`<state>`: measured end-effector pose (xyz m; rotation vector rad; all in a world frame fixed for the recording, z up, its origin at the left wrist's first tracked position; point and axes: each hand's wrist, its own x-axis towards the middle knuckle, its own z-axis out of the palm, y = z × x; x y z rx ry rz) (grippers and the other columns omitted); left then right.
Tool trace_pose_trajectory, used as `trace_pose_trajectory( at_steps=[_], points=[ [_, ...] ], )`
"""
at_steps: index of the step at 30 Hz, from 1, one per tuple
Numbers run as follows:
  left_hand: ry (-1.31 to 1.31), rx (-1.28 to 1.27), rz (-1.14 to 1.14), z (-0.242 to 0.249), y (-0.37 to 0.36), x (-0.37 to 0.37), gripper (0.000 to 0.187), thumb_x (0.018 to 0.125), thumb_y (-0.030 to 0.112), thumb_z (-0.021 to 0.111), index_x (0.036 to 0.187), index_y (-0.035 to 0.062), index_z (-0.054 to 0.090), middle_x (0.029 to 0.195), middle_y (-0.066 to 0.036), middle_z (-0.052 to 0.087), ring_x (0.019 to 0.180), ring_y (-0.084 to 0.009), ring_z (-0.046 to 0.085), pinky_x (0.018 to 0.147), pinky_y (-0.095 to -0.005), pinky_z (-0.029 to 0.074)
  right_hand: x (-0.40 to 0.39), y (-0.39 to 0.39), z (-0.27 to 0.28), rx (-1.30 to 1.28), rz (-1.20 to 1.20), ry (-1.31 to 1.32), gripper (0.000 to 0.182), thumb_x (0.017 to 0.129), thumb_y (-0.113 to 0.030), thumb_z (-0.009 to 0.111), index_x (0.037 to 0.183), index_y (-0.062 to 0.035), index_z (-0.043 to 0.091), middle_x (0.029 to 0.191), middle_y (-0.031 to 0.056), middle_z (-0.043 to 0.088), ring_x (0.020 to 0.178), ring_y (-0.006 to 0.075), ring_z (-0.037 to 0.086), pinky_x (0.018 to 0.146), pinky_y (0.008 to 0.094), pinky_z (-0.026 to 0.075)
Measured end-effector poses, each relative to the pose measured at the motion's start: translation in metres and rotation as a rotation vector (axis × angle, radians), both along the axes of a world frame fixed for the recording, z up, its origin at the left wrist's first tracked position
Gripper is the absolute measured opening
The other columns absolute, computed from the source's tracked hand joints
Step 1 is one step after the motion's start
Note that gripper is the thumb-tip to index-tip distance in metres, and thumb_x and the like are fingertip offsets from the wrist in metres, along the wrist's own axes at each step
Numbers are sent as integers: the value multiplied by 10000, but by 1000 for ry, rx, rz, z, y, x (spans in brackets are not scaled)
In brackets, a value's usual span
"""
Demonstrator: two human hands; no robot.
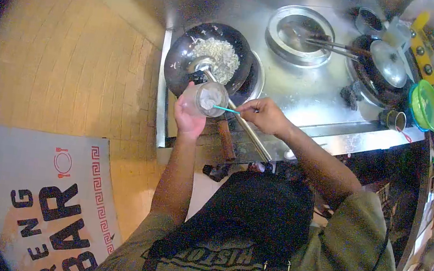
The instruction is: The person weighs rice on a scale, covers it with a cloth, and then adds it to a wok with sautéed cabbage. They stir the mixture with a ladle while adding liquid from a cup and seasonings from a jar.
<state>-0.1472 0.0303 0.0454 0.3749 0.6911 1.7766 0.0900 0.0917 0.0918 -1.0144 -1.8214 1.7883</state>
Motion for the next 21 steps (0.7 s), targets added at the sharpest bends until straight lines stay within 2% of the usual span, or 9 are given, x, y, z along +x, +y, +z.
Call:
trace_pose_trajectory(
  at_steps=[4, 10, 13, 21],
  points=[
    [-41, 10, 25, 1, -1, 0, 620, 900, 429, 384, 1385, 44, 365, 1331, -150, 492, 1247, -311, 450, 1060, -474, 320, -2, 3, -5, -13, 9, 24, 175, 830, -21, 633, 988, -17, 708, 737, -10, 636, 652, 44, 514, 586, 202, 417],
    [-64, 32, 67, -1, -3, -7, 603, 893, 420, 373, 1360, 40, 407, 1332, -160, 495, 1250, -322, 449, 1062, -481, 317, -6, 0, 16, -52, 21, 15, 185, 827, -17, 628, 993, -27, 709, 729, -25, 626, 623, 32, 489, 559, 194, 394],
    [-96, 62, 48, -3, -4, -12, 601, 884, 413, 418, 1359, 46, 401, 1303, -153, 514, 1229, -315, 466, 1055, -471, 330, -7, 2, 25, -63, 28, -9, 188, 826, -17, 625, 992, -35, 711, 717, -36, 617, 599, 23, 472, 538, 189, 375],
    [-71, 62, 72, 2, -2, -13, 613, 877, 427, 391, 1346, 33, 422, 1315, -175, 504, 1243, -336, 453, 1063, -489, 318, -16, 6, 18, -27, 26, 17, 187, 826, -25, 631, 992, -43, 714, 701, -39, 612, 592, 18, 468, 528, 191, 373]
  ],
)
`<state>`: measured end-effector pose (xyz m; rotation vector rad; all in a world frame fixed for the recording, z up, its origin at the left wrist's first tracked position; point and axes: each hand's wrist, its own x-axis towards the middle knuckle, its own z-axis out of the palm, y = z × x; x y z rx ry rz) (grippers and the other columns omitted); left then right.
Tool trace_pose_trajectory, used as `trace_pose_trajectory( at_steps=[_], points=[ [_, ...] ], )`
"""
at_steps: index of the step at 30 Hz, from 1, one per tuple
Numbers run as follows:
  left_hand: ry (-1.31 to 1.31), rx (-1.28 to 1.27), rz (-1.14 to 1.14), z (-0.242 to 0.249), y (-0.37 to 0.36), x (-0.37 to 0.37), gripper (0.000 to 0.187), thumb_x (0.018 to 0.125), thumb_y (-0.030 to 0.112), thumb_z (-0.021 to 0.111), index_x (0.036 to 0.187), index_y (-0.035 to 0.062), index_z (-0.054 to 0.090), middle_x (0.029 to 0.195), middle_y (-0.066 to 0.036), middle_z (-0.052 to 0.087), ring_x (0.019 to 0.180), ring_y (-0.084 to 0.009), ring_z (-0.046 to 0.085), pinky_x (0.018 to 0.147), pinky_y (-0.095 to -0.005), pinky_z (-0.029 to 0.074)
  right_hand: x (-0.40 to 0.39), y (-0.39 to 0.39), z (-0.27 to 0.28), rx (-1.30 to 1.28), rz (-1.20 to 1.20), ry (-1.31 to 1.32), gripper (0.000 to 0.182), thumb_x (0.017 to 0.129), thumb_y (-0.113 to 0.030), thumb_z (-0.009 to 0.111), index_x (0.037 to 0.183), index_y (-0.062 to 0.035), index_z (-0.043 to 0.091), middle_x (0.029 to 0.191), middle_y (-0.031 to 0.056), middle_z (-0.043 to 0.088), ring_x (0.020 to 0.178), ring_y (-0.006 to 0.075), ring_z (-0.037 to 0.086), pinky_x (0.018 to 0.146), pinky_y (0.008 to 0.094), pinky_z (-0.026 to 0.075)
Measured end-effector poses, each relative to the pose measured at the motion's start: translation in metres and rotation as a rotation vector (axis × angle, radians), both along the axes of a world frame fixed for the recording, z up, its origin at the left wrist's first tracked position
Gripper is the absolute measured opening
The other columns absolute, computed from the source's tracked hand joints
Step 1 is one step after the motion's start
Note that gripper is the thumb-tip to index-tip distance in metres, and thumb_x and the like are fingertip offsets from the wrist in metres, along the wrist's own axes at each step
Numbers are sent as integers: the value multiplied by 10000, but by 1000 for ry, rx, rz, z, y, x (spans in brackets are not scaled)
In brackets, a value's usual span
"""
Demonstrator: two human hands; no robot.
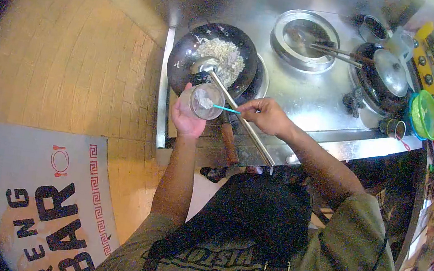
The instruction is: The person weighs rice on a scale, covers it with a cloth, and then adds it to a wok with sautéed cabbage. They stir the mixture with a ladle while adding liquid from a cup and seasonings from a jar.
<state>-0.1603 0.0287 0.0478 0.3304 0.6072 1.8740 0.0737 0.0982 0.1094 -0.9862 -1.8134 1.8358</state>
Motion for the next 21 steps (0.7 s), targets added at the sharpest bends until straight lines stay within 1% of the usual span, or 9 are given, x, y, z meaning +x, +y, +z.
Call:
trace_pose_trajectory(
  at_steps=[2, 5, 8, 11, 14, 17, 20, 21],
  points=[
    [16, -9, 1, 1, -1, 1, 622, 873, 433, 384, 1342, 27, 426, 1317, -172, 504, 1245, -337, 451, 1063, -493, 318, -3, -1, -6, 19, 16, -8, 182, 829, -32, 634, 993, -43, 714, 704, -37, 614, 597, 19, 470, 529, 192, 376],
    [-5, -4, 2, -4, 0, -3, 620, 868, 429, 392, 1339, 28, 431, 1320, -170, 504, 1241, -334, 456, 1060, -488, 324, -3, 1, 0, 23, 30, -38, 175, 843, -100, 652, 994, -32, 708, 813, 41, 690, 750, 84, 603, 698, 241, 485],
    [-3, -7, 9, -6, 0, -5, 617, 866, 428, 398, 1335, 29, 439, 1316, -169, 510, 1232, -329, 466, 1057, -486, 329, -4, 1, -5, -20, 18, -24, 177, 840, -94, 651, 997, -36, 709, 817, 42, 690, 757, 85, 606, 705, 240, 486],
    [-13, -28, 21, -5, 0, -6, 615, 867, 436, 408, 1327, 31, 449, 1306, -167, 519, 1220, -326, 478, 1052, -486, 335, -3, 2, -8, -49, 23, 7, 178, 835, -94, 656, 997, -44, 713, 795, 26, 680, 722, 72, 584, 669, 229, 472],
    [-19, -20, 16, -7, 1, -10, 602, 867, 436, 425, 1315, 35, 461, 1293, -162, 529, 1207, -324, 487, 1049, -484, 339, -4, 3, -9, -56, 12, 50, 189, 836, -38, 631, 1009, -41, 708, 697, -39, 601, 561, 12, 437, 496, 184, 343],
    [-38, 6, 10, -13, 1, -16, 582, 873, 424, 434, 1306, 37, 465, 1295, -158, 525, 1213, -322, 478, 1053, -486, 329, -3, 4, 4, -31, -3, -4, 196, 832, -29, 626, 1011, -41, 706, 696, -40, 597, 545, 10, 429, 479, 182, 328],
    [-78, -14, 48, -19, 0, -26, 571, 879, 413, 430, 1311, 43, 459, 1299, -151, 519, 1231, -318, 459, 1059, -485, 318, 1, 14, 1, -96, -23, -30, 177, 834, -99, 655, 995, -67, 720, 703, -21, 621, 574, 41, 488, 518, 205, 382],
    [-80, -31, 80, -19, -1, -31, 575, 880, 417, 426, 1320, 49, 452, 1296, -144, 522, 1238, -318, 452, 1060, -483, 318, 1, 20, 4, -123, -49, -21, 176, 835, -99, 653, 993, -64, 720, 703, -21, 621, 561, 39, 480, 508, 202, 372]
  ],
)
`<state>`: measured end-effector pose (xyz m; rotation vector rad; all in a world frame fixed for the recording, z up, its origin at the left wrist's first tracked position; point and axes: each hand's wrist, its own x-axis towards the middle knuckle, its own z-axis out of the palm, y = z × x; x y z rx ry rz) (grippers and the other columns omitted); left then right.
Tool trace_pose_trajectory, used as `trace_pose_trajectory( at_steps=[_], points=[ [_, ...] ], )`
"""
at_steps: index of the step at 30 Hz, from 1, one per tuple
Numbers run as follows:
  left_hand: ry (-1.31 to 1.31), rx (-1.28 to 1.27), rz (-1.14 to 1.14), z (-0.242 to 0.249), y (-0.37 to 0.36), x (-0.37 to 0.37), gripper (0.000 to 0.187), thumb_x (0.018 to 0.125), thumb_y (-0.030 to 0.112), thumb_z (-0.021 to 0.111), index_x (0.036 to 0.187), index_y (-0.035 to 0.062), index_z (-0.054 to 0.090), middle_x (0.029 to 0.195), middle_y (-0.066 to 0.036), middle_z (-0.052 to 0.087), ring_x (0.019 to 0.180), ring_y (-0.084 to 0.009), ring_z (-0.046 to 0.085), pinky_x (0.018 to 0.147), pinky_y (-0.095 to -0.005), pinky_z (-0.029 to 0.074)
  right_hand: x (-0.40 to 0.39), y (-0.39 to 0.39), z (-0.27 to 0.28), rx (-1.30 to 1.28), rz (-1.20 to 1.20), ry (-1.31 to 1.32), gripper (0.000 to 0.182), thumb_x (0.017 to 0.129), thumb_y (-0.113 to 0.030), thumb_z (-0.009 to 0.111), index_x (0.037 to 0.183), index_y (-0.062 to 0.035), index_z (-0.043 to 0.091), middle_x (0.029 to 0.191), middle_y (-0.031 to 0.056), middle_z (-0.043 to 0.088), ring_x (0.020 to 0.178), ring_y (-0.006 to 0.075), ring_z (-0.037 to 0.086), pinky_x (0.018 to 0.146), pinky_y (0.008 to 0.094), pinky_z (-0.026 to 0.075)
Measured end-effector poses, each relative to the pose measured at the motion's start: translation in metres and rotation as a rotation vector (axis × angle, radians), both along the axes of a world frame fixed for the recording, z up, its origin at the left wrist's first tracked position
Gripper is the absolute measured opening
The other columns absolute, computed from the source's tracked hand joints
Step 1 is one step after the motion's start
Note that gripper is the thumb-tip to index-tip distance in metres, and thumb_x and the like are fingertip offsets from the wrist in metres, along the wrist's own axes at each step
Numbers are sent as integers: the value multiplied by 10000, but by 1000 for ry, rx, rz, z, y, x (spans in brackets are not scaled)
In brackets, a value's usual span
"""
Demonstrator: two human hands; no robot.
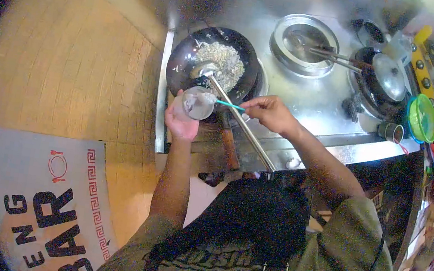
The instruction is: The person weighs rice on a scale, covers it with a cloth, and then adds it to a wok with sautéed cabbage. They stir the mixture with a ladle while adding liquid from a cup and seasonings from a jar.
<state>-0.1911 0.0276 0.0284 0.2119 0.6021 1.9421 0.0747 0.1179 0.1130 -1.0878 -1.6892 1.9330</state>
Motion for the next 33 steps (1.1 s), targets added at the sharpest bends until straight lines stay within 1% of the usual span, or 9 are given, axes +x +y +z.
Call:
trace_pose_trajectory(
  at_steps=[3, 6, 9, 13, 17, 20, 25, 28, 33],
  points=[
    [26, -15, 84, -3, -10, -20, 583, 878, 422, 425, 1329, 53, 446, 1303, -131, 515, 1255, -311, 435, 1063, -485, 312, -7, 27, 5, -19, -91, -11, 176, 844, -115, 630, 975, -33, 713, 723, -10, 628, 589, 44, 494, 519, 204, 383],
    [32, 33, 131, -21, -37, -40, 624, 850, 447, 452, 1322, 38, 452, 1323, -124, 499, 1252, -308, 434, 1065, -491, 313, -36, 68, -15, 193, -186, -67, 192, 844, -109, 578, 964, -56, 719, 753, 49, 666, 645, 147, 592, 592, 283, 474],
    [101, -10, 168, -33, -69, -60, 667, 815, 479, 495, 1293, 13, 471, 1306, -142, 508, 1221, -316, 466, 1037, -474, 366, -74, 122, -72, 969, -59, -467, 278, 835, -97, 530, 1067, -103, 683, 916, 111, 668, 828, 282, 644, 742, 374, 517],
    [-44, -169, 331, -42, -124, -64, 671, 820, 499, 509, 1323, 59, 445, 1267, -170, 526, 1187, -347, 481, 943, -535, 435, -92, 130, -90, 1253, -17, -619, 389, 841, -105, 491, 1218, -158, 568, 1111, 127, 551, 996, 309, 597, 837, 390, 506],
    [-212, -196, 263, -13, -159, -44, 619, 852, 478, 500, 1330, 90, 432, 1263, -171, 523, 1146, -381, 498, 839, -574, 486, -54, 103, -108, 1099, 237, -866, 300, 841, -126, 498, 1110, -140, 628, 1021, 144, 582, 941, 291, 618, 801, 392, 515],
    [-30, -66, 85, -4, -153, -35, 589, 874, 451, 492, 1336, 92, 417, 1314, -173, 479, 1146, -392, 499, 799, -552, 513, -4, 60, -95, 1144, 43, -587, 301, 850, -122, 496, 1117, -136, 634, 989, 140, 598, 932, 324, 610, 805, 413, 510],
    [120, -68, 57, 68, -78, 79, 635, 900, 448, 465, 1411, 100, 320, 1383, -208, 405, 1140, -440, 512, 726, -480, 564, 161, -24, 1, 1043, -172, -346, 396, 797, -3, 568, 1179, -106, 588, 998, 136, 594, 889, 314, 606, 766, 393, 506],
    [126, 85, -426, 86, -52, 150, 647, 903, 462, 458, 1428, 119, 301, 1389, -208, 400, 1134, -451, 511, 737, -484, 567, 304, -70, 26, 907, -544, -360, 392, 813, 8, 585, 1189, -102, 579, 985, 149, 588, 847, 300, 609, 743, 381, 499],
    [115, 58, -749, 66, -12, 314, 665, 897, 511, 463, 1440, 167, 293, 1387, -221, 397, 1087, -467, 531, 657, -453, 581, 612, -171, -9, 586, -1638, -407, 344, 840, -68, 549, 1180, -42, 597, 1137, 127, 617, 1021, 229, 591, 889, 320, 460]
  ],
)
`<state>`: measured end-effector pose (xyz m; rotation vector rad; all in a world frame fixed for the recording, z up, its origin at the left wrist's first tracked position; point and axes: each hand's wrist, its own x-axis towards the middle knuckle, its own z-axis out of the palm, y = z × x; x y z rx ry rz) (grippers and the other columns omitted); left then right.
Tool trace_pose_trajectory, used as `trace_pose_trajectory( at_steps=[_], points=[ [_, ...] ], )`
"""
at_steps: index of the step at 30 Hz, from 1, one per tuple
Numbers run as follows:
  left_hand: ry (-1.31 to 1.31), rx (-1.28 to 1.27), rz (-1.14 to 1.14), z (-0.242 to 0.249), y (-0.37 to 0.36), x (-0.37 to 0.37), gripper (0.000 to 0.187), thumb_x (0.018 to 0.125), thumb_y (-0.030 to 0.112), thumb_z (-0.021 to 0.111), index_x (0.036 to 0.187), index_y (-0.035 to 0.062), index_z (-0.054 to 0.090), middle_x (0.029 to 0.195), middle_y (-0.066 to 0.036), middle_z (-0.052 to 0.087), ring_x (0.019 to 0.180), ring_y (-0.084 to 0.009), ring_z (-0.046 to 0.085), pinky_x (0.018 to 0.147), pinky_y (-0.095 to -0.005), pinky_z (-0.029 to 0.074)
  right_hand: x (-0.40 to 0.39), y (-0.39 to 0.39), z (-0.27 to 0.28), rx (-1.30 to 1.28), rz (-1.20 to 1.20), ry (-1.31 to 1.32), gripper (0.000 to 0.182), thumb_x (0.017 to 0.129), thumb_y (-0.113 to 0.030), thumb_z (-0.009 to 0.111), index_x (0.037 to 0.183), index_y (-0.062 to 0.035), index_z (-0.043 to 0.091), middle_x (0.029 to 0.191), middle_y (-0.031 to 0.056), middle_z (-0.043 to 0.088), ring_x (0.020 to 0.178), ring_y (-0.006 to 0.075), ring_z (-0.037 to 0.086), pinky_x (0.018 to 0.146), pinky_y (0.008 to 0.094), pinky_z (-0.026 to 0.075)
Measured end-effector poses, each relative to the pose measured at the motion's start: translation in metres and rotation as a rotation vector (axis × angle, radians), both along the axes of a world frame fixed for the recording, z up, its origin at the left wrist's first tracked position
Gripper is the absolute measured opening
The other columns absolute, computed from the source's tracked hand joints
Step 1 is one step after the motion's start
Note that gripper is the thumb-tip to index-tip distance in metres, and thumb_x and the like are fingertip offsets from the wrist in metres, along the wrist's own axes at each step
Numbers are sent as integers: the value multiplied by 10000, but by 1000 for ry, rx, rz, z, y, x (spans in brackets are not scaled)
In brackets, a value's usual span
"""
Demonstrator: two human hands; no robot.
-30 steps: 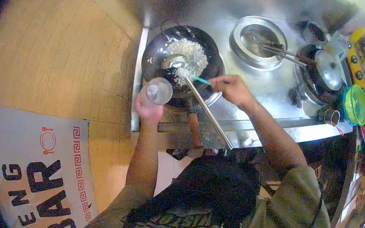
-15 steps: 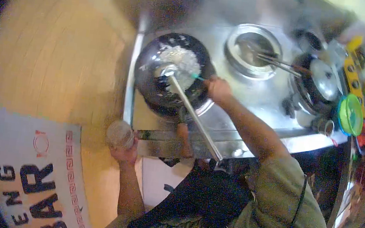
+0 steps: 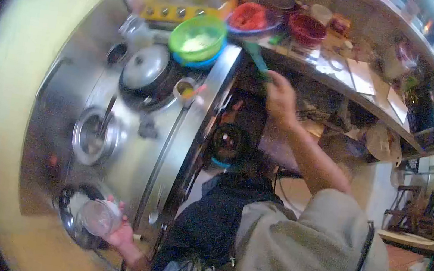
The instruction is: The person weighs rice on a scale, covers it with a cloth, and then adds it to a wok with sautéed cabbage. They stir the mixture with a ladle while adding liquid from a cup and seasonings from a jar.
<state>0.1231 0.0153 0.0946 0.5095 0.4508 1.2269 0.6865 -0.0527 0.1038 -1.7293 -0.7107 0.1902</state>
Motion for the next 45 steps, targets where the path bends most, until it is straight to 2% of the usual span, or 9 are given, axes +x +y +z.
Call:
trace_pose_trajectory(
  at_steps=[6, 16, 20, 25, 29, 33, 38, 41, 45],
  points=[
    [-51, -311, -330, -15, 11, 256, 629, 885, 551, 465, 1396, 199, 366, 1318, -243, 467, 975, -503, 573, 585, -474, 575, 276, -102, -116, -241, -539, -16, 362, 859, -93, 511, 1202, 0, 581, 1090, 152, 646, 1005, 223, 605, 874, 320, 462],
    [162, -399, -917, -76, 16, 547, 592, 900, 568, 390, 1349, 183, 424, 1259, -214, 536, 938, -414, 623, 583, -388, 539, 482, -102, -157, -976, -287, -458, 706, 756, -515, 675, 1292, -101, 475, 1240, 245, 524, 1155, 373, 507, 994, 441, 393],
    [220, -471, -981, -95, 5, 622, 613, 874, 599, 399, 1350, 213, 415, 1168, -174, 591, 855, -367, 634, 539, -343, 488, 471, -110, -115, -892, -116, -261, 731, 721, -459, 722, 1277, -51, 481, 1233, 216, 536, 1171, 344, 504, 990, 417, 402],
    [180, -450, -1211, -105, -3, 677, 609, 868, 636, 388, 1322, 235, 448, 1151, -91, 615, 858, -305, 630, 549, -361, 468, 368, -106, -61, -133, 246, -168, 753, 660, -425, 763, 1289, -100, 508, 1246, 209, 501, 1157, 363, 484, 993, 458, 393],
    [354, -653, -1257, -86, -28, 708, 596, 883, 639, 332, 1255, 202, 496, 1084, -94, 633, 819, -240, 660, 488, -366, 502, 274, -95, 7, -313, 678, -661, 706, 687, -409, 713, 1308, -146, 504, 1273, 206, 455, 1198, 345, 447, 987, 483, 383],
    [74, -506, -1641, -88, -32, 696, 584, 910, 614, 281, 1232, 181, 504, 1011, -118, 632, 701, -285, 661, 274, -268, 398, 282, -105, -15, -228, 628, -171, 653, 729, -381, 681, 1289, -113, 477, 1210, 209, 465, 1115, 363, 491, 984, 433, 397],
    [790, 711, -210, -71, -86, 721, 383, 961, 341, 457, 1225, 65, 422, 1099, -90, 513, 1046, -174, 472, 911, -299, 373, 281, -107, -25, -34, 268, 484, 542, 822, -315, 603, 1273, -54, 456, 1080, 113, 526, 1053, 201, 491, 927, 330, 399],
    [642, 596, -620, -31, -69, 724, 409, 959, 338, 461, 1256, 62, 410, 1119, -88, 521, 1039, -164, 488, 894, -291, 397, 282, -122, -23, 66, 210, 117, 536, 810, -309, 615, 1261, -55, 475, 1112, 161, 534, 1061, 234, 510, 935, 341, 401],
    [179, -409, -1637, -37, -32, 738, 423, 952, 415, 433, 1234, 101, 454, 1110, -61, 561, 1003, -165, 554, 872, -309, 453, 280, -143, -3, -103, 333, -657, 569, 774, -330, 637, 1244, -43, 493, 1192, 217, 497, 1083, 313, 518, 946, 388, 402]
  ],
)
